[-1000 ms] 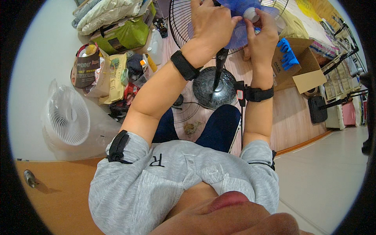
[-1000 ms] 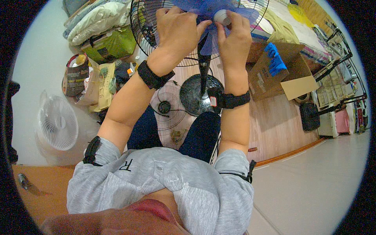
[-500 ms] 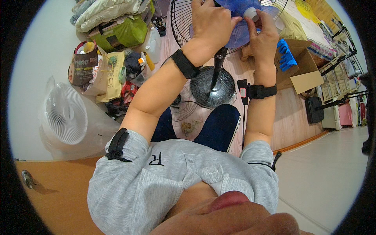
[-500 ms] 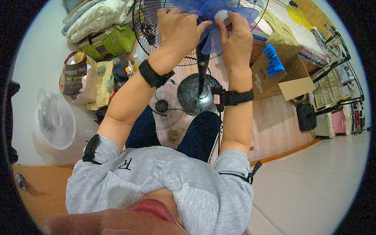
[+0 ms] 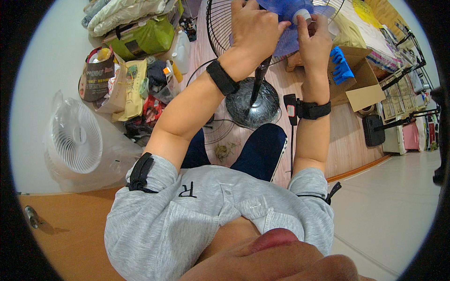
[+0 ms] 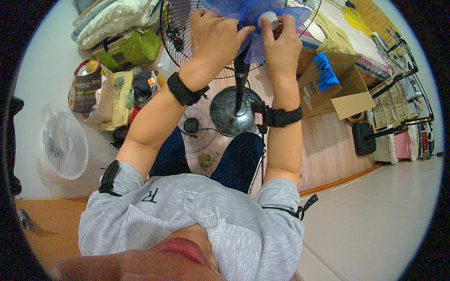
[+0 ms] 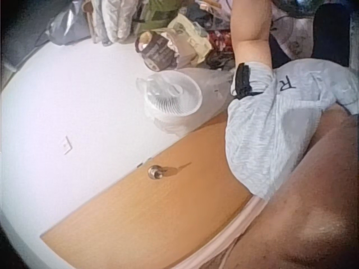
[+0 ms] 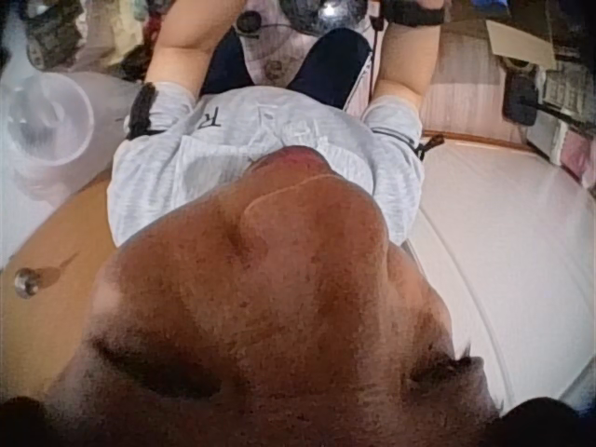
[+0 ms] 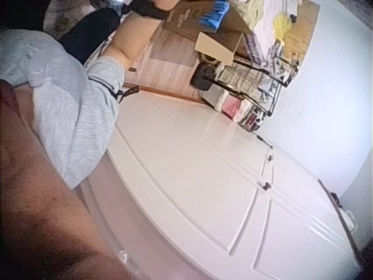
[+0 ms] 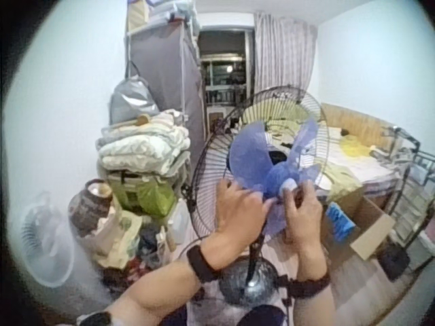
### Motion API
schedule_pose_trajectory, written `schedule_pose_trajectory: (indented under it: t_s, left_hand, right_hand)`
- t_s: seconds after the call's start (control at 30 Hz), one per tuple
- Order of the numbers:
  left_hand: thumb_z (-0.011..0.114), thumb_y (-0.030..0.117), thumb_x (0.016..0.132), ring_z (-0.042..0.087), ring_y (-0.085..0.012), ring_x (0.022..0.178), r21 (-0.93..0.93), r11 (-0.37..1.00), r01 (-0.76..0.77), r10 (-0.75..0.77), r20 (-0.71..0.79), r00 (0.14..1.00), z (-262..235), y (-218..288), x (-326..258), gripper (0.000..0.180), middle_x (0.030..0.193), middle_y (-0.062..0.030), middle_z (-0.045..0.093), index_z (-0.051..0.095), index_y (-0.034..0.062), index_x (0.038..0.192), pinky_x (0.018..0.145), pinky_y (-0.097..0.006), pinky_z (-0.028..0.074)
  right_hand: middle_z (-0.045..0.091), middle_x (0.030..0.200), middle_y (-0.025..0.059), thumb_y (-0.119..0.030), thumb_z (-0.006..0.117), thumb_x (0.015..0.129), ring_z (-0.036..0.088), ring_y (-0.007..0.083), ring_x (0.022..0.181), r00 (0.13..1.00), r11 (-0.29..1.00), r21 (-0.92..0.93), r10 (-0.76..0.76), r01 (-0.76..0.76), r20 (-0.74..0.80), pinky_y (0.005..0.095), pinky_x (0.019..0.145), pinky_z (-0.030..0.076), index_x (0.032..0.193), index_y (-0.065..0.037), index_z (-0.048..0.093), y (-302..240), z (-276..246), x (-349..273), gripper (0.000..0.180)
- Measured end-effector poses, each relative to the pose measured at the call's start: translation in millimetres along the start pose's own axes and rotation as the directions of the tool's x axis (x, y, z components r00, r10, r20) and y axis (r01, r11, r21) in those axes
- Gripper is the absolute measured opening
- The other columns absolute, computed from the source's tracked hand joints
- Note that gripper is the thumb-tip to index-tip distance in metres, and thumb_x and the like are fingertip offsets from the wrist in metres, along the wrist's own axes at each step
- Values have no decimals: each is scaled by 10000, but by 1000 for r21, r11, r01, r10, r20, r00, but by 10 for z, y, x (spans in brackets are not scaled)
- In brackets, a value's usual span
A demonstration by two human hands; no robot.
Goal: The person assembles a table fan by attaching the blue fan blades to the motor hub, securing them with a nut, and then snapping the front and rear wire cages together to enclose the blades. The person handles the fan base, blades, nut, and cages by hand.
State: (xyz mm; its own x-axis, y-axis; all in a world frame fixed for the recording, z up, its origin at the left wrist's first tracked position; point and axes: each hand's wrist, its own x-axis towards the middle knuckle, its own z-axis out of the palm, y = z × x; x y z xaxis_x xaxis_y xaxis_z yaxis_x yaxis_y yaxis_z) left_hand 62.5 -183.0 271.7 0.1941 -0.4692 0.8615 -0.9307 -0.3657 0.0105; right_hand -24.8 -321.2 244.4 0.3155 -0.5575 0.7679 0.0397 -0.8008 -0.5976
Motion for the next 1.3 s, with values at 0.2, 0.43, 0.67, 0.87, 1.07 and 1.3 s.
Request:
schedule_pose_trajectory:
  t_s: [0.2, 0.43, 0.67, 0.87, 1.07, 1.3]
  left_hand:
    - [722, 344, 877, 654, -269, 895, 13, 1000, 26, -27, 35, 999, -63, -6, 5, 271, 797, -70, 737, 760, 95, 776, 879, -453, 390]
    - [715, 321, 882, 653, -255, 909, 23, 999, -43, 42, 35, 999, -110, 63, 37, 217, 853, -56, 743, 764, 117, 824, 883, -440, 382]
    - [718, 326, 877, 646, -252, 871, -14, 1000, -8, 8, 36, 999, -38, 34, 4, 249, 785, -66, 729, 757, 108, 765, 891, -437, 372]
    - [729, 327, 867, 646, -256, 841, -57, 998, 3, -5, -22, 1000, -10, -42, -6, 272, 742, -88, 721, 755, 99, 723, 896, -436, 372]
    - [749, 309, 853, 654, -253, 871, -112, 994, 2, -15, -121, 993, 22, -37, 3, 230, 793, -96, 736, 766, 90, 786, 924, -424, 377]
    - [746, 303, 853, 656, -241, 924, -68, 997, 29, -29, 2, 1000, -17, -41, -10, 215, 829, -70, 741, 761, 96, 797, 955, -427, 373]
  right_hand:
    - [701, 831, 219, -458, 722, 939, 722, 367, 814, 1000, 999, -45, -14, 14, -3, 431, 749, 556, 1067, -8, 615, -51, -13, -4, 479]
    - [698, 895, 269, -588, 588, 983, 686, 468, 899, 983, 968, -175, 178, -182, -35, 482, 800, 535, 1046, 5, 648, 35, 79, 19, 599]
    - [696, 894, 251, -517, 572, 1024, 675, 463, 856, 991, 990, -133, 33, -51, -133, 486, 742, 522, 1016, -3, 623, -15, 180, -12, 517]
    - [652, 817, 242, -422, 677, 981, 653, 474, 790, 992, 994, -97, -56, 45, -112, 510, 707, 506, 986, -2, 560, 1, 225, -25, 436]
    - [644, 879, 239, -404, 668, 993, 638, 468, 813, 982, 976, -135, -183, 174, -56, 500, 705, 501, 1022, -2, 548, 101, 182, -4, 421]
    - [652, 891, 221, -406, 690, 978, 654, 425, 820, 970, 958, -171, -241, 231, -41, 468, 718, 519, 1075, -5, 573, 129, 150, 13, 428]
